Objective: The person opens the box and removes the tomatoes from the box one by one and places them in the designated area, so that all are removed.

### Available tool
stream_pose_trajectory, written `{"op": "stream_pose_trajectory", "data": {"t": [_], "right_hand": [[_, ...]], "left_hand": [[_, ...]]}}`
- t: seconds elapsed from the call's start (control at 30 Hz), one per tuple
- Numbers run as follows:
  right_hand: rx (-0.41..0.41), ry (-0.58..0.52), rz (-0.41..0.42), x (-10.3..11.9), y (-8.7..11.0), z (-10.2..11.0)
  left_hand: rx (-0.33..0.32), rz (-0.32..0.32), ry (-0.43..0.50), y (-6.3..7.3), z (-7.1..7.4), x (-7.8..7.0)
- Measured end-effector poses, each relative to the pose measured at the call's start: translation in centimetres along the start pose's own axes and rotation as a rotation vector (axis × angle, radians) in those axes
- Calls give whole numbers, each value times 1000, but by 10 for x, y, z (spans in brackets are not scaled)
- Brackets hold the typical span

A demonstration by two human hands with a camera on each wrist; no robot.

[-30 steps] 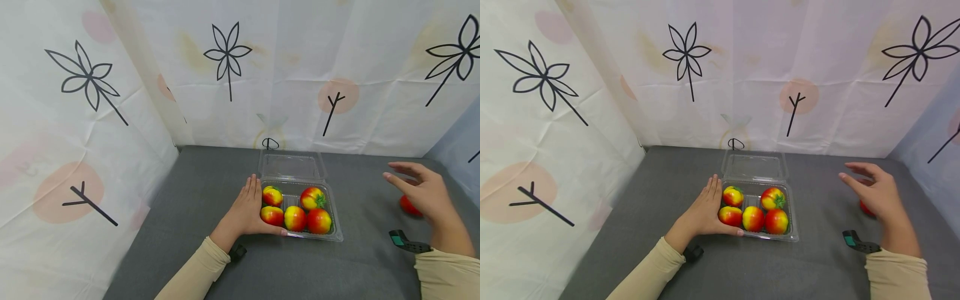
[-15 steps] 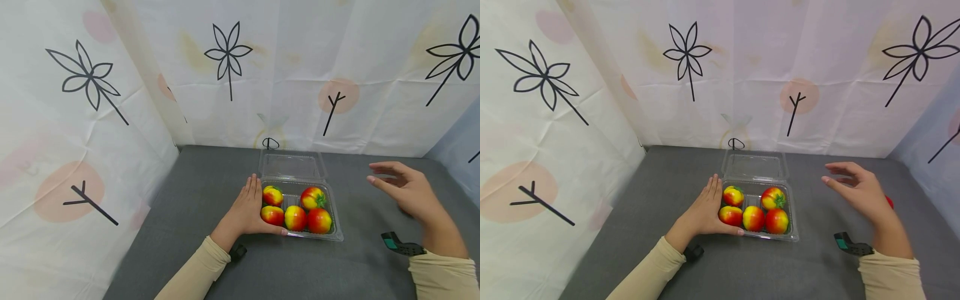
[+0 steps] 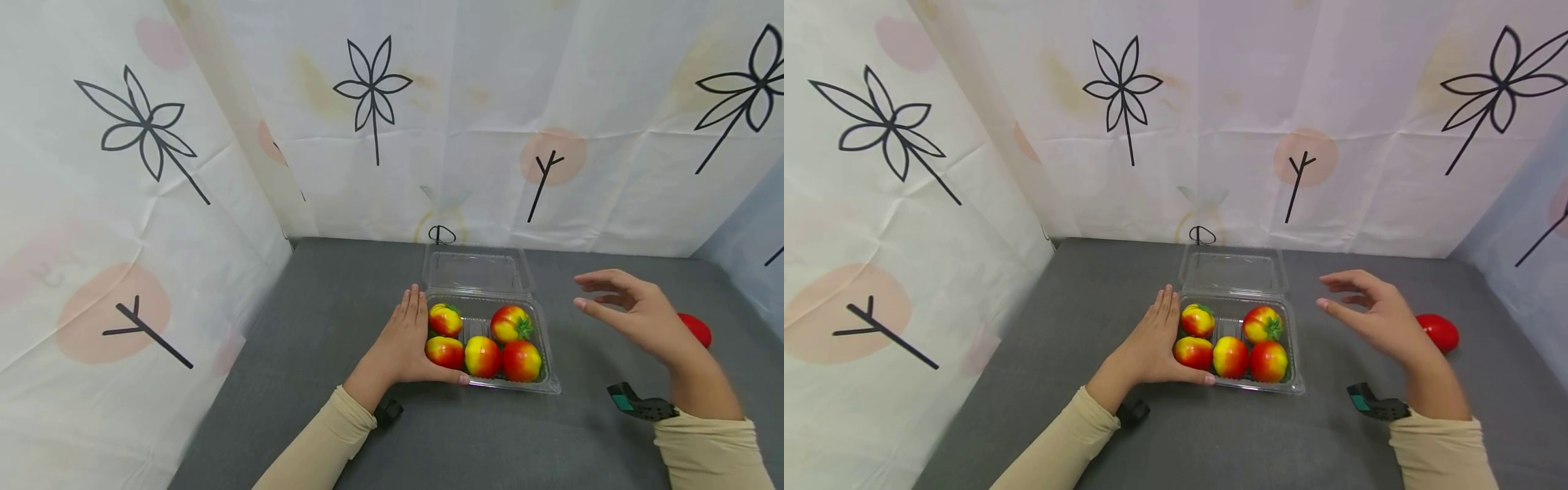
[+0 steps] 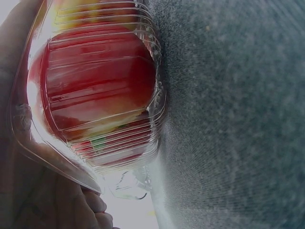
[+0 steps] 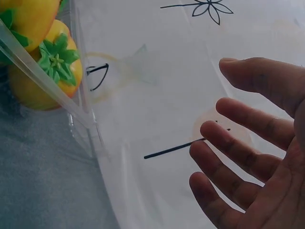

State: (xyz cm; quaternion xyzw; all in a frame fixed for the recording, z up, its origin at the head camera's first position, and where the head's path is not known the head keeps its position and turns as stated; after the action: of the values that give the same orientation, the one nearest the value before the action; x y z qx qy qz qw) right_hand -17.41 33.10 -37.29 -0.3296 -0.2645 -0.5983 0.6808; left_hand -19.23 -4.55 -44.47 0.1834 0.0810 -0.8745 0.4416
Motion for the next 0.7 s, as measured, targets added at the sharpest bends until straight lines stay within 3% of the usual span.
{"op": "stream_pose_trajectory", "data": {"t": [0.4,0.7], "right_hand": [[164,69,102,15,-3,-25],[285,102,126,20,-3,-42]], "left_hand": [[-1,0,-5,0,0,0],[-3,-2,-8,-1,-1,1]]}}
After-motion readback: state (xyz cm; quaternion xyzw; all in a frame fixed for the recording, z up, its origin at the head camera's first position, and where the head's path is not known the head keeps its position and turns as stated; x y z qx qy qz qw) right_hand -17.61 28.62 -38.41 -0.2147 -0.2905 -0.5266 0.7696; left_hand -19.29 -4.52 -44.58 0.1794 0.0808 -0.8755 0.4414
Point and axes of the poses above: each hand's wrist, its own y-axis away from the middle knuckle, its own z-axis out of the back of the hand, x = y × z, the point moved 2 cm from there along -y, towards the middle knuckle, and after that the axes turned 11 degrees about -z, right-handed, at the moved point
